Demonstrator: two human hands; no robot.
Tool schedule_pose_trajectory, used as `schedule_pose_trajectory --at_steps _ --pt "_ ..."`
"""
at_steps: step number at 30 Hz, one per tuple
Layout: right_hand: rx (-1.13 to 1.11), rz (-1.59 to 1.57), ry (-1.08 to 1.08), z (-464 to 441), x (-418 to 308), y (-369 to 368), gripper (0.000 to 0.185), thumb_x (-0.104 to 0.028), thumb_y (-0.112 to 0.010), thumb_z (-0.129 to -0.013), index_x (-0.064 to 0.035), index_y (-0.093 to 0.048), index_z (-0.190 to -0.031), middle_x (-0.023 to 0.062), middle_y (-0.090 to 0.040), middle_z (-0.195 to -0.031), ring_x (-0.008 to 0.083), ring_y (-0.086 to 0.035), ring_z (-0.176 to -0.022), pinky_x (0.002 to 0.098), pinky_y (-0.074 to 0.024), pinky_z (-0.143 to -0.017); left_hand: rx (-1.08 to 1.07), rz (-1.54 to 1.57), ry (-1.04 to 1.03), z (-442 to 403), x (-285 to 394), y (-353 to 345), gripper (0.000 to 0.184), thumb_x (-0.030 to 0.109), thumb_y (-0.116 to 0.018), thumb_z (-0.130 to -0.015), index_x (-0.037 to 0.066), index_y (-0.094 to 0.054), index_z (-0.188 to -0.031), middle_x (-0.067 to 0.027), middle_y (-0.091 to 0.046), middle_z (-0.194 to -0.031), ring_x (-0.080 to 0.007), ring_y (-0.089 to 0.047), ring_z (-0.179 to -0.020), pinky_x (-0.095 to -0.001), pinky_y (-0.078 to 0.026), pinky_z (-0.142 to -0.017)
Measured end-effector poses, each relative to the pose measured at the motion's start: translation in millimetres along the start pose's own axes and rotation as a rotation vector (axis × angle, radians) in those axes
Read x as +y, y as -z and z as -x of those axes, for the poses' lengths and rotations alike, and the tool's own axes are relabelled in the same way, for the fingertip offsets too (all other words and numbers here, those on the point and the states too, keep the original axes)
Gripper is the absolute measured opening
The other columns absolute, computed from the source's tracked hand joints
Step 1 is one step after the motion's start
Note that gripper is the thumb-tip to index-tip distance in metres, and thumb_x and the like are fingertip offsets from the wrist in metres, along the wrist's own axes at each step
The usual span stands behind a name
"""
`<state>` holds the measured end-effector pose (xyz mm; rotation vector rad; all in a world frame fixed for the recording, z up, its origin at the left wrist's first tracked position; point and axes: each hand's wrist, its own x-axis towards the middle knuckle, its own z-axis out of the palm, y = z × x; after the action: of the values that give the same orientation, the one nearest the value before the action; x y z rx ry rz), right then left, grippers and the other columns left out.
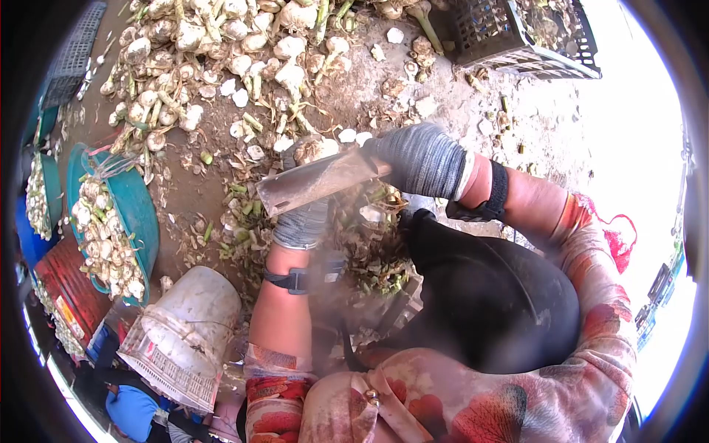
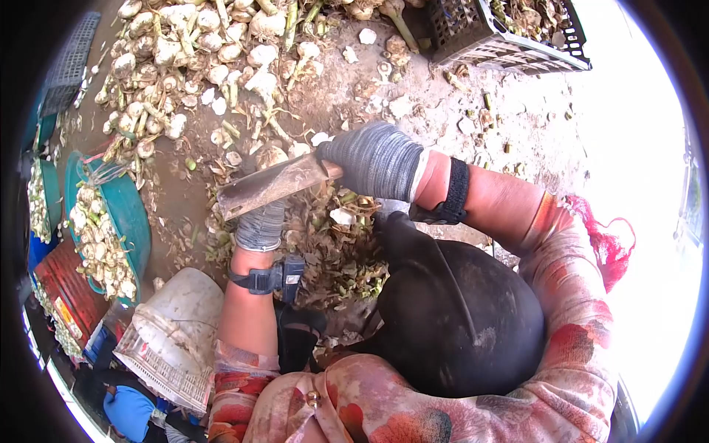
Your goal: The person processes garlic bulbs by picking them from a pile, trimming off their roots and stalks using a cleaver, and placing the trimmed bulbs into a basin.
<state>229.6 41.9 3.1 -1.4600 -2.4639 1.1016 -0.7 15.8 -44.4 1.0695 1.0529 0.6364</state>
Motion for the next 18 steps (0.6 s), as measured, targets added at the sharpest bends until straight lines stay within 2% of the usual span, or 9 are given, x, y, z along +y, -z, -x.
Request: schedule_pose_trajectory --at_steps 3,4,6,8,12,14,15,16,18 --pt "-0.002 -0.027 0.030 -2 -1 -7 0.023 -0.019 -0.060 -0.080 -0.0126 -0.061 -0.102 0.0138 -0.065 -0.082 0.0349 -0.065 -0.078 0.0427 -0.0515 -0.066 -0.015 0.127 -0.029 6 -16 10 0.039 0.030 -0.052 -0.097 0.003 -0.056 -0.125 -0.0093 -0.062 -0.120 -0.0182 -0.059 -0.106 -0.0310 -0.048 -0.092" --pt "-0.001 -0.020 0.030 -1 -1 -9 0.022 -0.021 -0.060 -0.081 -0.0141 -0.061 -0.102 0.0128 -0.065 -0.083 0.0340 -0.065 -0.077 0.0402 -0.0519 -0.066 -0.040 -0.202 -0.056 10 -14 15 0.037 0.027 -0.052 -0.097 0.003 -0.056 -0.125 -0.0100 -0.062 -0.121 -0.0183 -0.059 -0.107 -0.0312 -0.048 -0.091" --pt "-0.014 -0.029 0.025 -1 6 -16 0.022 -0.020 -0.061 -0.080 -0.0138 -0.061 -0.102 0.0123 -0.065 -0.082 0.0338 -0.065 -0.076 0.0403 -0.0519 -0.065 -0.066 -0.532 -0.088 14 3 12 0.035 0.025 -0.053 -0.097 0.004 -0.056 -0.125 -0.0107 -0.062 -0.121 -0.0184 -0.059 -0.108 -0.0315 -0.049 -0.091" --pt "-0.013 -0.019 0.022 -1 15 -25 0.029 -0.016 -0.062 -0.076 -0.0111 -0.059 -0.104 0.0154 -0.064 -0.081 0.0363 -0.065 -0.078 0.0462 -0.0504 -0.066 0.005 -0.448 -0.110 17 8 5 0.030 0.020 -0.057 -0.094 0.004 -0.058 -0.119 -0.0115 -0.063 -0.114 -0.0211 -0.061 -0.102 -0.0331 -0.048 -0.088" --pt "0.008 -0.021 0.009 0 39 -39 0.034 -0.015 -0.062 -0.074 -0.0119 -0.059 -0.108 0.0160 -0.064 -0.079 0.0368 -0.065 -0.079 0.0464 -0.0508 -0.067 0.018 -0.519 -0.158 15 6 2 0.029 0.020 -0.061 -0.091 0.002 -0.061 -0.114 -0.0102 -0.065 -0.106 -0.0196 -0.063 -0.095 -0.0330 -0.051 -0.082" --pt "0.062 0.068 0.019 4 58 -48 0.034 -0.021 -0.065 -0.077 -0.0124 -0.059 -0.110 0.0167 -0.065 -0.080 0.0362 -0.066 -0.079 0.0451 -0.0516 -0.068 -0.021 -0.554 -0.064 12 30 -15 0.037 0.017 -0.067 -0.087 0.000 -0.054 -0.117 -0.0114 -0.062 -0.108 -0.0209 -0.059 -0.098 -0.0331 -0.047 -0.087" --pt "-0.190 0.033 -0.264 -8 60 -35 0.038 -0.031 -0.069 -0.080 -0.0133 -0.059 -0.112 0.0173 -0.066 -0.084 0.0353 -0.066 -0.080 0.0428 -0.0520 -0.070 0.088 -0.285 0.005 15 45 -26 0.042 0.017 -0.068 -0.086 0.000 -0.050 -0.120 -0.0099 -0.060 -0.109 -0.0198 -0.057 -0.099 -0.0325 -0.046 -0.089" --pt "-0.131 0.070 -0.369 -6 72 -29 0.038 -0.028 -0.068 -0.077 -0.0073 -0.061 -0.108 0.0155 -0.066 -0.078 0.0349 -0.066 -0.074 0.0415 -0.0524 -0.065 0.195 -0.019 0.076 17 56 -32 0.048 0.018 -0.070 -0.085 0.000 -0.047 -0.123 -0.0084 -0.058 -0.109 -0.0186 -0.055 -0.099 -0.0318 -0.045 -0.090" --pt "-0.053 -0.023 -0.368 6 73 -19 0.039 -0.036 -0.072 -0.081 -0.0077 -0.062 -0.107 0.0163 -0.068 -0.087 0.0317 -0.067 -0.080 0.0399 -0.0529 -0.072 0.194 -0.083 0.128 16 65 -30 0.055 0.019 -0.072 -0.083 0.001 -0.043 -0.126 -0.0057 -0.054 -0.110 -0.0167 -0.052 -0.101 -0.0309 -0.044 -0.091"
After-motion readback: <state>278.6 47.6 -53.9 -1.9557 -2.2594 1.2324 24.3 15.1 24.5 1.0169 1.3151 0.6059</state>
